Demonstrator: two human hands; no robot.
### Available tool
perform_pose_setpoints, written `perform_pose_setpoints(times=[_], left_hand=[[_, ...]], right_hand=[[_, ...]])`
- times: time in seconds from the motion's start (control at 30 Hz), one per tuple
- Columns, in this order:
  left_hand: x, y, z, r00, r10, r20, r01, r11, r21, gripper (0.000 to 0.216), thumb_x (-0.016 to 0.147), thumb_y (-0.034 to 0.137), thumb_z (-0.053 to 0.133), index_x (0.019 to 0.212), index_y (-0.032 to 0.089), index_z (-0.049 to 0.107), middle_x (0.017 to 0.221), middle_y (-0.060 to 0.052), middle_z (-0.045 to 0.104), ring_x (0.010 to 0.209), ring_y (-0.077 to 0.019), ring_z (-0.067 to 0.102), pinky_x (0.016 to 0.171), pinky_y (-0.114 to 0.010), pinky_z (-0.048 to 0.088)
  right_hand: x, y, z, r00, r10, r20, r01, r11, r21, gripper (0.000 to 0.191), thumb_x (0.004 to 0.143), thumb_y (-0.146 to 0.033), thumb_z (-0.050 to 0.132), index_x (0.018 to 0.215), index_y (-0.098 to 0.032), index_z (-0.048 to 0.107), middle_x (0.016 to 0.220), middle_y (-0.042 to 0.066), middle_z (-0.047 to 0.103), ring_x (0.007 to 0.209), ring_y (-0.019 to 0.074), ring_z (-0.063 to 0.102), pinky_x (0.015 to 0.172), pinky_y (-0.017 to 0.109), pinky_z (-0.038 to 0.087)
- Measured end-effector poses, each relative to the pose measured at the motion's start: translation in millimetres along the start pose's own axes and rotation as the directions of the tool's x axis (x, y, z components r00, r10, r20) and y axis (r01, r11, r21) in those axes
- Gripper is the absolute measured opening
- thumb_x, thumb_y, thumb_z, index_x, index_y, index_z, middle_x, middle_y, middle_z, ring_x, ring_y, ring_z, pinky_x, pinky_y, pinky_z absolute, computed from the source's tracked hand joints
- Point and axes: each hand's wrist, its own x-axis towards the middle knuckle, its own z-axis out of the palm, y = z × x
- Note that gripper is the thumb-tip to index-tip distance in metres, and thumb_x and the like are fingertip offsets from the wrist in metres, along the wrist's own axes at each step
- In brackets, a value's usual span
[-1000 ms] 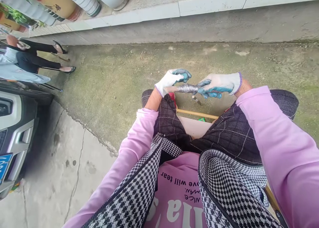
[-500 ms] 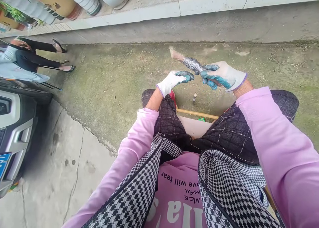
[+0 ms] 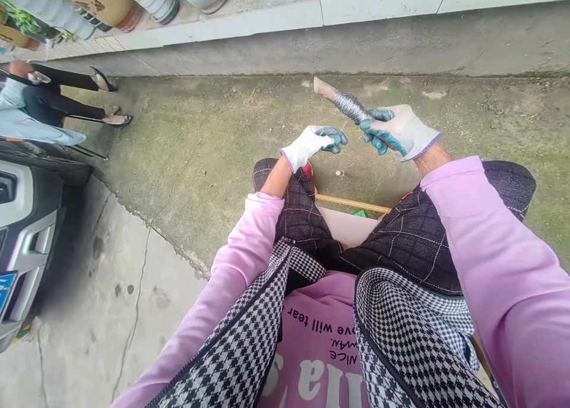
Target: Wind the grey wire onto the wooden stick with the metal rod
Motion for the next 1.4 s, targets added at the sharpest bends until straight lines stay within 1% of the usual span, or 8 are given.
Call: perform_pose_setpoints(times=[0.1,0.27,0.4,0.57,0.77,0.93,1.07,1.4], left_hand=[[-5.8,4.9,2.0,1.000,-0.026,0.010,0.026,1.000,0.011,0.004,0.101,0.006,0.092,0.102,0.010,0.092,0.107,-0.011,0.094,0.084,-0.0123,0.080,0.104,-0.033,0.071],[-8.7,9.6,6.6,0.997,-0.059,-0.041,0.058,0.998,-0.030,0.020,0.107,-0.002,0.077,0.097,0.010,0.090,0.094,-0.006,0.090,0.075,-0.0092,0.076,0.096,-0.028,0.069],[-7.7,10.4,8.2,0.991,-0.083,-0.101,0.078,0.996,-0.054,0.018,0.105,-0.002,0.080,0.096,0.011,0.088,0.084,-0.003,0.086,0.074,-0.0096,0.076,0.099,-0.029,0.069],[-8.3,12.6,7.0,0.991,-0.063,-0.118,0.057,0.997,-0.053,0.019,0.103,0.000,0.083,0.089,0.013,0.083,0.088,-0.003,0.086,0.076,-0.0085,0.076,0.097,-0.026,0.067],[-7.6,13.7,5.6,0.990,-0.025,-0.140,0.024,1.000,-0.014,0.015,0.098,0.007,0.088,0.088,0.015,0.080,0.091,-0.003,0.086,0.076,-0.0087,0.073,0.097,-0.027,0.067],[-7.2,15.8,7.0,0.977,-0.028,-0.209,0.038,0.998,0.043,0.020,0.094,0.004,0.078,0.080,0.017,0.075,0.083,-0.002,0.082,0.072,-0.0096,0.069,0.086,-0.026,0.061],[-10.4,18.4,7.8,0.971,-0.029,-0.239,0.050,0.995,0.085,0.020,0.091,0.005,0.078,0.078,0.018,0.074,0.077,0.000,0.077,0.071,-0.0098,0.066,0.080,-0.023,0.056],[-5.7,16.4,11.3,0.970,-0.014,-0.241,0.001,0.999,-0.052,0.019,0.098,0.001,0.073,0.089,0.017,0.080,0.082,0.002,0.079,0.073,-0.0085,0.066,0.095,-0.026,0.063]], right_hand=[[0.8,1.3,0.1,1.000,0.001,0.011,-0.001,1.000,0.003,0.016,0.102,-0.018,0.103,0.105,-0.013,0.088,0.072,0.001,0.072,0.051,0.0103,0.054,0.043,0.023,0.048],[1.3,1.9,-2.6,1.000,-0.005,0.004,0.005,1.000,0.007,0.017,0.101,-0.020,0.105,0.106,-0.013,0.090,0.073,0.002,0.074,0.052,0.0110,0.057,0.044,0.023,0.051],[1.9,2.5,-4.7,1.000,-0.015,-0.021,0.016,1.000,0.022,0.014,0.104,-0.019,0.104,0.105,-0.014,0.090,0.073,0.002,0.073,0.051,0.0107,0.057,0.043,0.022,0.049],[3.3,2.9,-3.9,0.998,-0.026,-0.050,0.027,0.999,0.032,0.006,0.107,-0.015,0.097,0.107,-0.014,0.091,0.072,0.001,0.071,0.049,0.0098,0.053,0.042,0.021,0.047],[3.7,1.3,-1.0,0.999,-0.016,-0.030,0.017,0.999,0.028,0.015,0.103,-0.020,0.102,0.108,-0.014,0.089,0.073,0.002,0.073,0.050,0.0108,0.056,0.042,0.022,0.048],[0.5,-0.8,3.9,0.999,-0.006,-0.050,0.006,1.000,0.008,0.006,0.104,-0.007,0.088,0.105,-0.013,0.088,0.072,0.001,0.072,0.048,0.0102,0.052,0.041,0.022,0.046],[1.6,1.6,3.8,1.000,-0.010,-0.026,0.011,1.000,0.010,0.007,0.103,-0.007,0.090,0.106,-0.013,0.089,0.074,0.002,0.074,0.050,0.0107,0.052,0.043,0.023,0.046],[9.9,7.4,-3.4,0.999,-0.012,-0.045,0.014,0.999,0.042,0.005,0.108,-0.015,0.091,0.110,-0.017,0.087,0.073,0.000,0.073,0.052,0.0117,0.051,0.043,0.023,0.047]])
